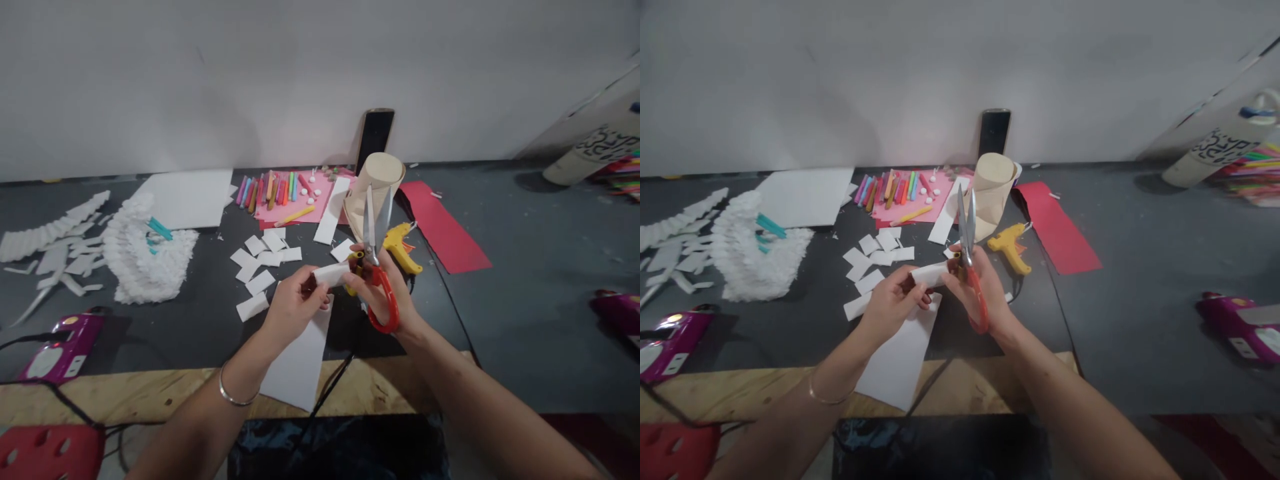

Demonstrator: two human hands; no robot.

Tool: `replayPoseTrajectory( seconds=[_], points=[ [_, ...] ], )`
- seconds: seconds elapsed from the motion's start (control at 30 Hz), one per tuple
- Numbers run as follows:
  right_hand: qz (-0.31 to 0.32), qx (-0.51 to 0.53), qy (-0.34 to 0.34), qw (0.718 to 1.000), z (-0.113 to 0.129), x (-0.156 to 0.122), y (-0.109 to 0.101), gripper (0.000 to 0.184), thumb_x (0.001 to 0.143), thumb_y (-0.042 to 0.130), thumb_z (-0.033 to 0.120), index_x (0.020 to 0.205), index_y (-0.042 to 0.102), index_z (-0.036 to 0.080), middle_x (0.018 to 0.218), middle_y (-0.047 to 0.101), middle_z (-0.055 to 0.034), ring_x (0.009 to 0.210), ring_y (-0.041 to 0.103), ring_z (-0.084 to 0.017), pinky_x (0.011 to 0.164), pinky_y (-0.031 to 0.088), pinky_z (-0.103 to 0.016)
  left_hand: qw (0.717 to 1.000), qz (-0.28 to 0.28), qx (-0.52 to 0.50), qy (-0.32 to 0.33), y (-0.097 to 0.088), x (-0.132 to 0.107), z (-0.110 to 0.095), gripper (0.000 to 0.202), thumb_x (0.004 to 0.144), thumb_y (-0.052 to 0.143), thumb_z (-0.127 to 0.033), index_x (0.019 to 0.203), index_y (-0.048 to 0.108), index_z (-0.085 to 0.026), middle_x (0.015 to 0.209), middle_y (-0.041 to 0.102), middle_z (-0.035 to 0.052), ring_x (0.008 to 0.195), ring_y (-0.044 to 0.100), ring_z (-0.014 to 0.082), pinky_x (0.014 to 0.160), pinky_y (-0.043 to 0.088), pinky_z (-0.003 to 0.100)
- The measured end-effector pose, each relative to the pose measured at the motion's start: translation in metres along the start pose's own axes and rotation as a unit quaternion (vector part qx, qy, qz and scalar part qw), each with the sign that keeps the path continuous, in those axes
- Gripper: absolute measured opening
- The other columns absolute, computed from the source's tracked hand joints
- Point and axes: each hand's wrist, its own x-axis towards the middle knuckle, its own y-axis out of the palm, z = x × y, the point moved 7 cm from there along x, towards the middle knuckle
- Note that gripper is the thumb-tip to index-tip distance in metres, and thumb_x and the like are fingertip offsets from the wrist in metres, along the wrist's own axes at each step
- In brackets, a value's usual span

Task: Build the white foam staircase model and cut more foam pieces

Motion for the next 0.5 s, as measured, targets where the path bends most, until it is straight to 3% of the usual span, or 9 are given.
replayPoseTrajectory(
  seconds=[0.23,0.43,0.5],
  points=[
    [-0.007,-0.018,-0.019,1.0,-0.001,0.0,-0.002,0.036,0.079,0.071,0.028,0.11,0.052,0.027,0.087,0.058,0.0015,0.078,0.058,-0.013,0.072,0.05,-0.029,1.0,0.006,0.027,0.01,0.0,-0.001,0.005,0.023,0.089,0.057,-0.038,0.102,0.061,-0.019,0.073,0.062,0.0002,0.067,0.063,0.0143,0.064,0.055,0.026],
    [0.005,-0.002,-0.006,1.0,-0.003,0.001,-0.003,0.04,0.077,0.072,0.026,0.111,0.052,0.027,0.087,0.058,0.0022,0.077,0.058,-0.012,0.068,0.049,-0.025,0.988,-0.016,0.128,0.086,-0.005,-0.001,-0.013,0.022,0.089,0.059,-0.038,0.098,0.065,-0.019,0.098,0.063,0.0062,0.083,0.062,0.0162,0.069,0.052,0.026],
    [0.014,0.001,-0.004,1.0,-0.002,0.0,-0.001,0.041,0.075,0.073,0.025,0.11,0.052,0.027,0.086,0.058,0.0026,0.075,0.058,-0.011,0.067,0.048,-0.024,0.985,-0.031,0.14,0.095,-0.008,0.0,-0.014,0.022,0.089,0.059,-0.038,0.098,0.067,-0.019,0.096,0.065,0.0057,0.081,0.062,0.0155,0.069,0.051,0.026]
  ],
)
